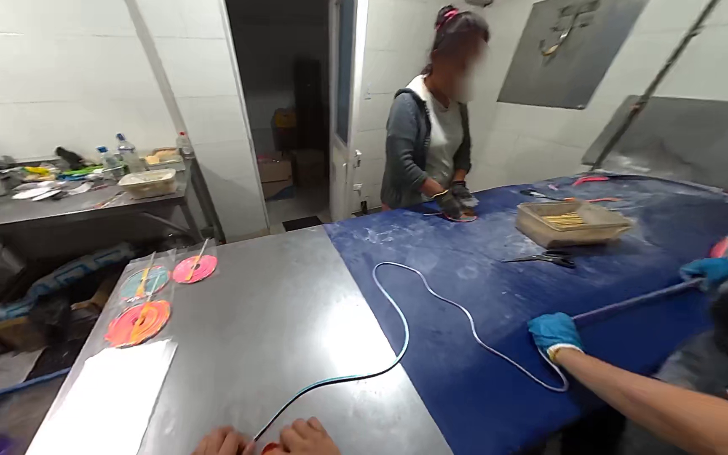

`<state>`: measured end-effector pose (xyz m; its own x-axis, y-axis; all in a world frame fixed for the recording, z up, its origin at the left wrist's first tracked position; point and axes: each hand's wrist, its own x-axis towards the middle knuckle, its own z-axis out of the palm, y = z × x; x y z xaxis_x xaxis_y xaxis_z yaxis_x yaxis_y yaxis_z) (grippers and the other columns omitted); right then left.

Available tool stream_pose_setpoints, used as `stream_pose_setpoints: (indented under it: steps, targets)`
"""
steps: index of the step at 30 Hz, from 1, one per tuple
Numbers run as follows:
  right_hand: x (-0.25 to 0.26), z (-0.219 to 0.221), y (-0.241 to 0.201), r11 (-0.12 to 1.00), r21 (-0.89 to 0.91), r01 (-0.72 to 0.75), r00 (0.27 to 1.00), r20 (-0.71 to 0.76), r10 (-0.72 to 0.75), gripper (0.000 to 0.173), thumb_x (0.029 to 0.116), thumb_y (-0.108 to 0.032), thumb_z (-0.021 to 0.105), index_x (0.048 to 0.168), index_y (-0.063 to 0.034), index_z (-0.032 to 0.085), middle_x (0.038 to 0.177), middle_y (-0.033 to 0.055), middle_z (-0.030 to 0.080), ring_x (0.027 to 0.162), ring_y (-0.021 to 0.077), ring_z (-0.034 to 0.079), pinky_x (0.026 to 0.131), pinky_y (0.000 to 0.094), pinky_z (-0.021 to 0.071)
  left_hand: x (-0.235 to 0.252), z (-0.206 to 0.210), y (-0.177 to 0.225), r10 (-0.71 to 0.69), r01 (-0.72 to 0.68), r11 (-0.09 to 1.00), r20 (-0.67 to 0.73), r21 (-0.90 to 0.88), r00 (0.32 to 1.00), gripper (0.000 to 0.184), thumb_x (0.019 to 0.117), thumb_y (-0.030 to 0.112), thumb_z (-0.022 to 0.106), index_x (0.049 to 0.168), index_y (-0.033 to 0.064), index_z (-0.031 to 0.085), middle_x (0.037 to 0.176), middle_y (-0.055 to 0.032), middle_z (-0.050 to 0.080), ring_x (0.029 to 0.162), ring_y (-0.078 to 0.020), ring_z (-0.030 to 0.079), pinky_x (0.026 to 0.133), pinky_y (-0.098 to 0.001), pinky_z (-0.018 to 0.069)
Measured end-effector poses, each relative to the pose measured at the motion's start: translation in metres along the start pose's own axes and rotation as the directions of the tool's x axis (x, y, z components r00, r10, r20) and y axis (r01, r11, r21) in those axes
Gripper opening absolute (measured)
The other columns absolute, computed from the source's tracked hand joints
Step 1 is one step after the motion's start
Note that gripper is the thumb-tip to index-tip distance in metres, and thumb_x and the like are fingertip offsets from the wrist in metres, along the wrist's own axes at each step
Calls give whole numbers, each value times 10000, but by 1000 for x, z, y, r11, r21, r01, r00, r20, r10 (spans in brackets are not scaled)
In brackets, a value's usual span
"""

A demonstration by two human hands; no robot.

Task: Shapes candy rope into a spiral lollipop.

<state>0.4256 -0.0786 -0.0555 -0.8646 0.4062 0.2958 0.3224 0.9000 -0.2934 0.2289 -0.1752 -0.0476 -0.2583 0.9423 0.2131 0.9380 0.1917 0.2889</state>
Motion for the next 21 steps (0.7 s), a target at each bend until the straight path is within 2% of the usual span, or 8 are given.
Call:
stream_pose_setpoints:
  steps: [3, 6, 9, 11, 14, 17, 19, 21]
  targets:
    - [1, -3, 2, 998, 8, -66, 993, 102, 65, 309, 999, -447, 597, 1120, -192, 724, 1090, 113, 695, 1047, 339, 662, 804, 535, 542, -6, 3, -4, 50, -50, 997, -3, -57, 999, 354, 990, 455, 613, 958, 135, 762, 1176, -101, 733, 1111, -363, 674, 917, -629, 504]
    - [7, 6, 5, 998, -21, -55, 997, 46, 56, 266, 1021, -387, 561, 1136, -203, 716, 1125, 81, 700, 1045, 307, 670, 783, 502, 553, -9, 5, -9, 122, -123, 988, -24, -97, 992, 309, 1008, 431, 591, 1011, 179, 771, 1186, -26, 742, 1135, -297, 676, 941, -590, 506]
    - [11, 8, 5, 997, -9, -82, 996, 30, 82, 264, 1027, -371, 548, 1121, -193, 719, 1135, 73, 704, 1076, 304, 667, 802, 504, 552, -11, 9, -12, 162, -168, 978, -63, -121, 985, 238, 984, 334, 611, 1050, 176, 776, 1185, -18, 749, 1138, -288, 681, 941, -581, 506]
    - [17, 5, 8, 993, 32, -117, 990, 82, 114, 297, 1034, -398, 526, 1142, -193, 712, 1175, 71, 695, 1134, 301, 644, 863, 519, 535, -12, 9, -13, 150, -158, 978, -71, -134, 986, 204, 966, 303, 641, 1038, 185, 791, 1169, -10, 755, 1139, -277, 681, 949, -577, 503]
    - [22, -5, 14, 975, 131, -177, 976, 155, 156, 446, 1018, -518, 513, 1238, -171, 686, 1262, 83, 680, 1239, 296, 599, 988, 523, 488, -11, 5, -17, 151, -154, 980, -35, -127, 988, 202, 953, 363, 668, 965, 214, 804, 1085, -5, 765, 1089, -270, 695, 930, -588, 509]
    - [25, 1, 29, 973, 147, -179, 980, -61, 190, 520, 1034, -551, 438, 1236, -139, 684, 1245, 82, 707, 1226, 283, 632, 1002, 519, 504, 9, -10, -24, 277, -277, 961, -4, -13, 961, 284, 877, 478, 736, 892, 196, 765, 1009, -32, 760, 1010, -286, 707, 887, -621, 514]
    - [30, 4, 39, 976, 39, -215, 970, -110, 218, 427, 1054, -425, 429, 1339, -205, 658, 1351, 29, 676, 1313, 254, 593, 1079, 521, 467, 29, -23, -22, 409, -410, 909, 29, 74, 912, 247, 831, 466, 773, 960, 255, 758, 1070, 13, 747, 1100, -277, 679, 916, -631, 502]
    - [40, -6, 49, 964, -11, -265, 960, 90, 265, 448, 1058, -350, 404, 1468, -257, 560, 1492, 13, 573, 1435, 260, 472, 1160, 561, 364, 51, -37, -14, 538, -559, 826, 188, 78, 822, 229, 900, 341, 751, 1125, 297, 755, 1213, 59, 719, 1250, -266, 608, 1022, -630, 445]
